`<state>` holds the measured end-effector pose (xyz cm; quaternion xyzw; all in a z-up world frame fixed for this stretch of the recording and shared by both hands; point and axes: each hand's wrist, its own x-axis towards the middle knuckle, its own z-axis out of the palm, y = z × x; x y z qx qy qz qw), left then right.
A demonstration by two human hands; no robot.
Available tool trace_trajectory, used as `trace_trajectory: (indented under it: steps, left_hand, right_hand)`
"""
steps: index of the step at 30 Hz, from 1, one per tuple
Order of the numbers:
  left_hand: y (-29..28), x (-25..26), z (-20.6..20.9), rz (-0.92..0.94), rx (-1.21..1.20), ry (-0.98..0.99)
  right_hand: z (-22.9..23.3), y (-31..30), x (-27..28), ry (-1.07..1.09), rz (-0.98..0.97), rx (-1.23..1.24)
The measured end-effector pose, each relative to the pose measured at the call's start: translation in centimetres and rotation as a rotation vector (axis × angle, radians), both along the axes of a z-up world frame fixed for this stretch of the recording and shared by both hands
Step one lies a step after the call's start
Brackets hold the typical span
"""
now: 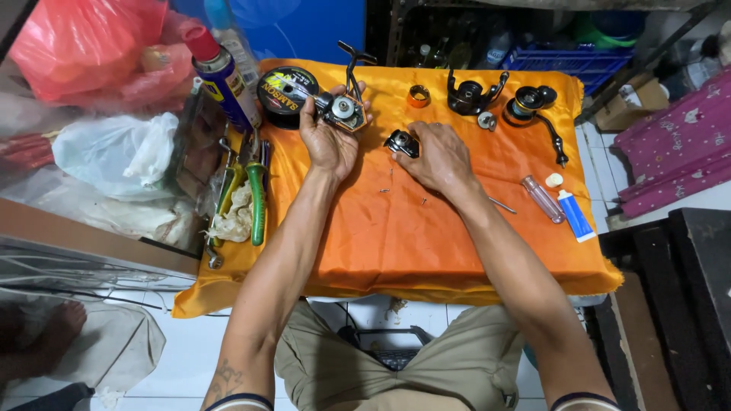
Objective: Disassembling, cleaning, and maintaining a fishing reel using a screwdriver and cleaning tools.
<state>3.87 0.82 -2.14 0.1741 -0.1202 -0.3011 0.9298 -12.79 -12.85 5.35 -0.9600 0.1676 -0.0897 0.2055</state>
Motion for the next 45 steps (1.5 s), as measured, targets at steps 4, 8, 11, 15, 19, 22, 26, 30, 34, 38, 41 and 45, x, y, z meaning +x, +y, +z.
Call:
trace_trajectory:
  steps: [4,8,11,15,19,22,26,30,34,38,41,45]
  left_hand:
    - [0.0,-0.3,0.2,0.014,-0.007,-0.007]
    - [-0.1,-0.7,0.6,0.008,-0.013,-0.027]
    - [0.0,-1.0,1.2,0.019,-0.012,-0.034]
    - [0.0,-1.4,1.6,0.012,-0.016,-0.029]
    - [-0.1,-1.4,1.6,0.019,-0.032,-0.035]
    - [-0.1,-1.5,1.5,0.012,-0.044,-0.027]
    - [-0.2,-1.9,1.8,0.008,-0.042,-0.024]
    - [0.0,-2.3,2.6,0.038,-0.037,-0.028]
    - [-0.5,-2.3,1.9,0.044,-0.052,-0.014]
    - [-0.5,-3.0,2.6,0.021,-0.027,-0.046]
    - [-0.6,-3.2,2.8,0.031,-0.005,-0.065]
    - [-1.0,-2.7,1.6,0.05,0.008,-0.071]
  right_hand:
    - [-1.2,-0.6,0.5,0.02,0.0,0.015]
    - [-1.2,-0.5,0.7,-0.038,0.007,0.015]
    - [-1.8,-0.9,1.1,-0.065,-0.002,0.045]
    - [-2.4,-1.4,1.1,-0.17,0.023,0.067]
    - [-2.7,-2.2,0.9,-0.289,0.018,0.042]
    - [-1.9,-2.4,0.8,-0.434,0.042,0.018]
    - [0.6,-1.1,0.6,-0.536,0.128,0.058]
    - [1.7,0.1,1.0,-0.623,0.194,0.101]
    - [1.2,1.0,1.9,-0.673,0.226,0.12]
    - [1.1,2.3,2.8,-0.7,0.268,0.086]
    - [1.0,2.9,3.5,-0.703,0.284,0.08]
    - [0.5,3.1,4.3,-0.687,0.28,0.114]
